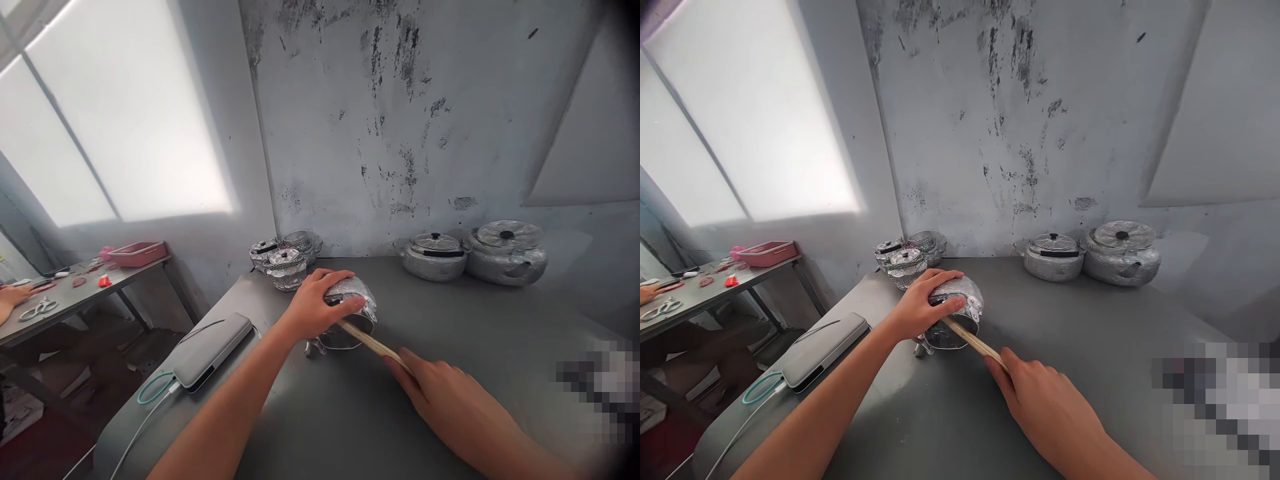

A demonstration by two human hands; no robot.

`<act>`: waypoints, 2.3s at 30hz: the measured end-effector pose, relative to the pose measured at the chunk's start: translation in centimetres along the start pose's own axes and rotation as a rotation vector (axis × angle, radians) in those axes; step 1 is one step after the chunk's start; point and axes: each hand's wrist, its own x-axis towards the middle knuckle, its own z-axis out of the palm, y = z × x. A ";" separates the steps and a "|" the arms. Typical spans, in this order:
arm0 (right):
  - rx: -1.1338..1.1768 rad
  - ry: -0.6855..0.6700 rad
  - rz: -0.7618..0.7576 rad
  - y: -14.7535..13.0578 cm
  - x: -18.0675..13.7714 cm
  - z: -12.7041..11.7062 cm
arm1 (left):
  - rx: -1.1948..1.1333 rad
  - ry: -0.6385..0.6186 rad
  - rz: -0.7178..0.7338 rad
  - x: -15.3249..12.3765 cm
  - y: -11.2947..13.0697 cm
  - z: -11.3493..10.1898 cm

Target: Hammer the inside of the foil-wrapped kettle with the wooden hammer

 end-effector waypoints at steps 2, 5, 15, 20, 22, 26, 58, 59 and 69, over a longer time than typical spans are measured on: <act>0.000 -0.009 -0.007 -0.1 0.0 0.0 | 0.001 0.003 0.002 0.0 0.0 0.0; 0.006 -0.016 -0.017 -0.1 0.1 -0.1 | -0.001 0.008 0.006 0.1 -0.1 0.0; 0.036 -0.001 -0.004 -0.4 -0.2 -0.5 | 0.001 -0.014 -0.009 0.0 -0.2 -0.1; 0.035 -0.002 -0.017 -0.6 -0.3 -0.5 | -0.012 -0.015 -0.014 0.1 -0.4 -0.2; 0.038 0.008 -0.009 -0.5 -0.3 -0.5 | -0.008 -0.019 -0.013 0.0 -0.3 -0.2; 0.043 -0.001 0.003 -0.2 -0.2 -0.2 | -0.006 -0.013 -0.003 0.0 -0.2 -0.2; 0.054 -0.018 -0.005 -0.6 -0.2 -0.4 | -0.012 -0.017 -0.007 0.1 -0.3 -0.3; 0.053 -0.020 -0.010 -0.7 -0.2 -0.4 | -0.014 -0.016 -0.009 0.1 -0.3 -0.3; 0.050 -0.024 0.005 -0.8 -0.4 -0.1 | -0.020 -0.027 -0.003 0.1 -0.3 -0.2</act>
